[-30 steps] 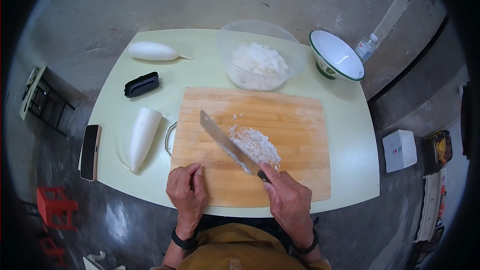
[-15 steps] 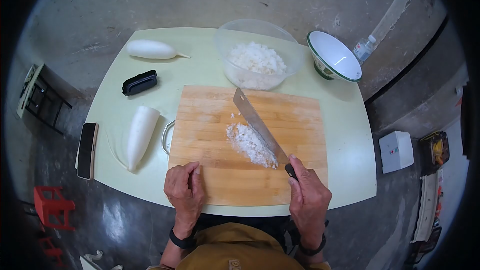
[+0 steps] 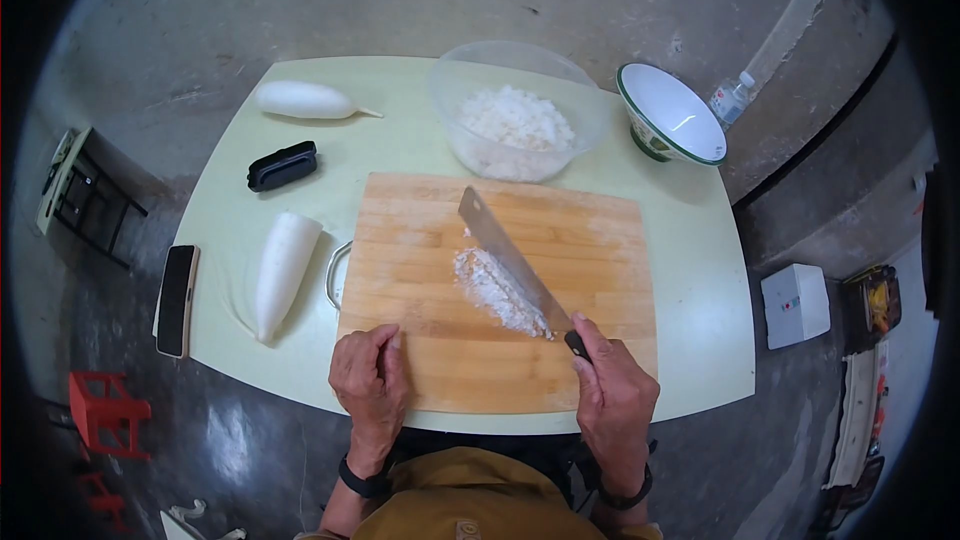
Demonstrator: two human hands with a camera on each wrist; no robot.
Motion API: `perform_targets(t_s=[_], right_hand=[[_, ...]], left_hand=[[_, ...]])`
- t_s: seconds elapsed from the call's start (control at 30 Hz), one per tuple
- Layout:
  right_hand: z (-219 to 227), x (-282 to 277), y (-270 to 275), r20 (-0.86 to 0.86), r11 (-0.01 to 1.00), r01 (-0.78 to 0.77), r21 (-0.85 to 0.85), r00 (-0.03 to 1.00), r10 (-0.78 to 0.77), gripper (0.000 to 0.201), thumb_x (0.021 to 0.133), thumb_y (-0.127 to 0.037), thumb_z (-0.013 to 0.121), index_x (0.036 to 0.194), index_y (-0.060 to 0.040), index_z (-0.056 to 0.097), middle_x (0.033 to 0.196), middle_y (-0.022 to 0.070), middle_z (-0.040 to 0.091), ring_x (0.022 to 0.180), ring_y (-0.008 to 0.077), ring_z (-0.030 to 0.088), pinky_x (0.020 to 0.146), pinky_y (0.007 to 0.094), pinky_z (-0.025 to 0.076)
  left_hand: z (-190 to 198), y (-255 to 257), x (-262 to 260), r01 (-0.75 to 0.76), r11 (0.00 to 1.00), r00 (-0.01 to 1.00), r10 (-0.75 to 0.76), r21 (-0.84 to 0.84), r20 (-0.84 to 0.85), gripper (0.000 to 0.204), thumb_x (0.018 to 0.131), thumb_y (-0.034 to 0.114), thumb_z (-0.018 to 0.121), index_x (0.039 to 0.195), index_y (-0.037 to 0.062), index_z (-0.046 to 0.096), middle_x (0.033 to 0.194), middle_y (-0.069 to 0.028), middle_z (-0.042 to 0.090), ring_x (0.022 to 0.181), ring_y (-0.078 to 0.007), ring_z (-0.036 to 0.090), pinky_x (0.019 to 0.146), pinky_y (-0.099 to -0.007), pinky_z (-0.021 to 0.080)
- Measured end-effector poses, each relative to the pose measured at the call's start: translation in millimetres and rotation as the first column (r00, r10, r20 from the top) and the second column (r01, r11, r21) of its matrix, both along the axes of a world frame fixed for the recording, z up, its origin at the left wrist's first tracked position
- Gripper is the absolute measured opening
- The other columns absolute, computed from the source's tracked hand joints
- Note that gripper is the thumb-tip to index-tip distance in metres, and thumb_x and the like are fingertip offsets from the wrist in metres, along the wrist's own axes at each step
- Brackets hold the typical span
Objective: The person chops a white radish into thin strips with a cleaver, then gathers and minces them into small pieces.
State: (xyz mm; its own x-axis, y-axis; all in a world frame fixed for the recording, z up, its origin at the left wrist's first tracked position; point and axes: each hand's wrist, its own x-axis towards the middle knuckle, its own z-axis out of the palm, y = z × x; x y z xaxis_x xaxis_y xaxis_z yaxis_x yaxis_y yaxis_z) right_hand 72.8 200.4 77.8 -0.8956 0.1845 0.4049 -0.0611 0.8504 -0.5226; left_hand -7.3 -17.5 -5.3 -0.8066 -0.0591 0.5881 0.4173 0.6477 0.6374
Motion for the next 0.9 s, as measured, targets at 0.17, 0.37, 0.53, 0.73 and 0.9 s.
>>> perform_targets(t_s=[0.17, 0.37, 0.53, 0.73, 0.9], right_hand=[[-2.5, -1.0, 2.6, 0.045, 0.998, 0.051, 0.032, 0.998, -0.053, 0.048, 0.082, 0.004, 0.066, 0.129, -0.0057, 0.063, 0.087, 0.0140, 0.066, 0.070, 0.0279, 0.065, 0.060, 0.0368, 0.050], [-6.7, -2.4, 3.0, -0.074, 0.998, 0.069, 0.001, 0.995, -0.069, 0.046, 0.083, 0.003, 0.066, 0.128, -0.0062, 0.064, 0.088, 0.0151, 0.066, 0.070, 0.0288, 0.065, 0.061, 0.0357, 0.050], [-2.5, 2.6, 5.2, 0.000, 0.994, 0.112, 0.013, 0.994, -0.112, 0.044, 0.085, 0.001, 0.066, 0.129, -0.0069, 0.064, 0.088, 0.0148, 0.066, 0.069, 0.0290, 0.064, 0.060, 0.0357, 0.050], [-1.3, 3.1, 6.5, 0.020, 0.996, 0.090, 0.007, 0.996, -0.090, 0.044, 0.085, 0.004, 0.063, 0.128, -0.0062, 0.064, 0.090, 0.0159, 0.068, 0.074, 0.0305, 0.065, 0.066, 0.0355, 0.052], [-0.5, 0.6, 3.2, -0.072, 0.995, 0.055, -0.079, 0.996, -0.061, 0.041, 0.085, 0.006, 0.062, 0.125, -0.0045, 0.065, 0.093, 0.0177, 0.068, 0.080, 0.0316, 0.068, 0.072, 0.0344, 0.054]], left_hand=[[1.5, 0.0, -0.6, 0.009, 1.000, 1.000, -0.009, -0.003, 0.000, 0.012, 0.080, -0.003, 0.069, 0.091, 0.0015, 0.067, 0.069, -0.0103, 0.056, 0.063, -0.0271, 0.053, 0.061, -0.0364, 0.043], [1.1, 0.1, -0.3, 0.026, 1.000, 0.999, -0.026, -0.004, -0.039, 0.013, 0.079, -0.004, 0.068, 0.091, 0.0012, 0.067, 0.071, -0.0111, 0.058, 0.065, -0.0283, 0.055, 0.062, -0.0373, 0.044], [0.9, -0.2, -0.5, 0.016, 1.000, 1.000, -0.016, -0.016, -0.027, 0.013, 0.079, -0.004, 0.068, 0.090, 0.0011, 0.067, 0.072, -0.0114, 0.059, 0.065, -0.0292, 0.055, 0.063, -0.0377, 0.044], [3.5, 1.1, 1.3, 0.008, 1.000, 1.000, -0.008, 0.002, 0.008, 0.012, 0.079, -0.003, 0.068, 0.090, 0.0013, 0.067, 0.072, -0.0112, 0.059, 0.066, -0.0291, 0.056, 0.063, -0.0376, 0.045], [0.5, 0.7, -0.6, 0.010, 1.000, 1.000, -0.010, -0.008, -0.023, 0.011, 0.079, -0.003, 0.069, 0.090, 0.0015, 0.068, 0.072, -0.0110, 0.059, 0.065, -0.0284, 0.056, 0.062, -0.0373, 0.045]])
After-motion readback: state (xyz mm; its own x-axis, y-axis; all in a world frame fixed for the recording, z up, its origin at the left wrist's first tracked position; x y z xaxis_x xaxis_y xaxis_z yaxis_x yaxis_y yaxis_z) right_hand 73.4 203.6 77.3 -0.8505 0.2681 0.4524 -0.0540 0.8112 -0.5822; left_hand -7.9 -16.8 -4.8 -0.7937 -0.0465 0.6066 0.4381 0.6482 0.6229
